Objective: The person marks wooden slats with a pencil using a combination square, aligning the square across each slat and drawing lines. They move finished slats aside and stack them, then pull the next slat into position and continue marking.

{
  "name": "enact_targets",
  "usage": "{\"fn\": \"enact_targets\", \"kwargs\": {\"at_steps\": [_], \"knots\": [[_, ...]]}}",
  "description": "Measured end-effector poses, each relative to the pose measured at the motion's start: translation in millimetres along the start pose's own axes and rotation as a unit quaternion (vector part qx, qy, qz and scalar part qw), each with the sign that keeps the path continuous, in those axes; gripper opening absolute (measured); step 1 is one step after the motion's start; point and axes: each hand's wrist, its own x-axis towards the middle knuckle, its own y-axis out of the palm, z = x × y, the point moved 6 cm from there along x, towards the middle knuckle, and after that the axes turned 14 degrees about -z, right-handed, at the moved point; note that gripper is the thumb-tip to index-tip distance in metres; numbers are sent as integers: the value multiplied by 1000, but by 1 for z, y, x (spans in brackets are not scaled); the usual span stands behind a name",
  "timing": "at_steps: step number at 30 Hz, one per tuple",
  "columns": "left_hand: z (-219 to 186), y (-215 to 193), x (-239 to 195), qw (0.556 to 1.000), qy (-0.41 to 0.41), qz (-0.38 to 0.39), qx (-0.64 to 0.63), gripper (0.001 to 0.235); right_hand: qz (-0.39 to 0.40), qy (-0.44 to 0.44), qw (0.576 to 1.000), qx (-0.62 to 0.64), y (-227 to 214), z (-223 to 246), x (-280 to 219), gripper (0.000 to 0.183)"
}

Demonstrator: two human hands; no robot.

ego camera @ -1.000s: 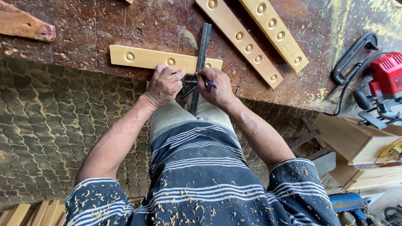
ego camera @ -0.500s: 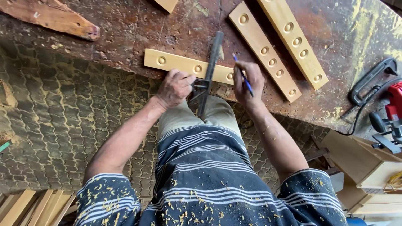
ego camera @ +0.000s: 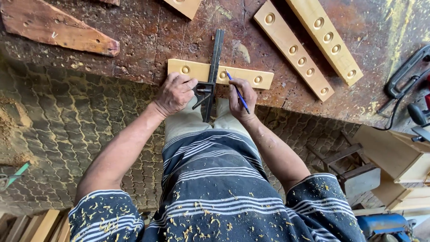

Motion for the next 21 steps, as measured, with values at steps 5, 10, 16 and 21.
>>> {"fn": "enact_targets", "kwargs": {"at_steps": [5,10,16,21], "knots": [[-6,-2,10,1000,7,-2,-2,13,-13,26,999,-13,-3,-8,-1,12],[-9,-9,16,1000,15,-7,4,13,-16,20,1000,-17,-3,-5,1,12],[-10,-8,18,1000,16,-9,16,10,-11,24,1000,-11,-4,-8,2,12],[-12,-6,18,1000,-7,-7,26,13,-6,10,1000,-5,-6,-6,5,12]]}}
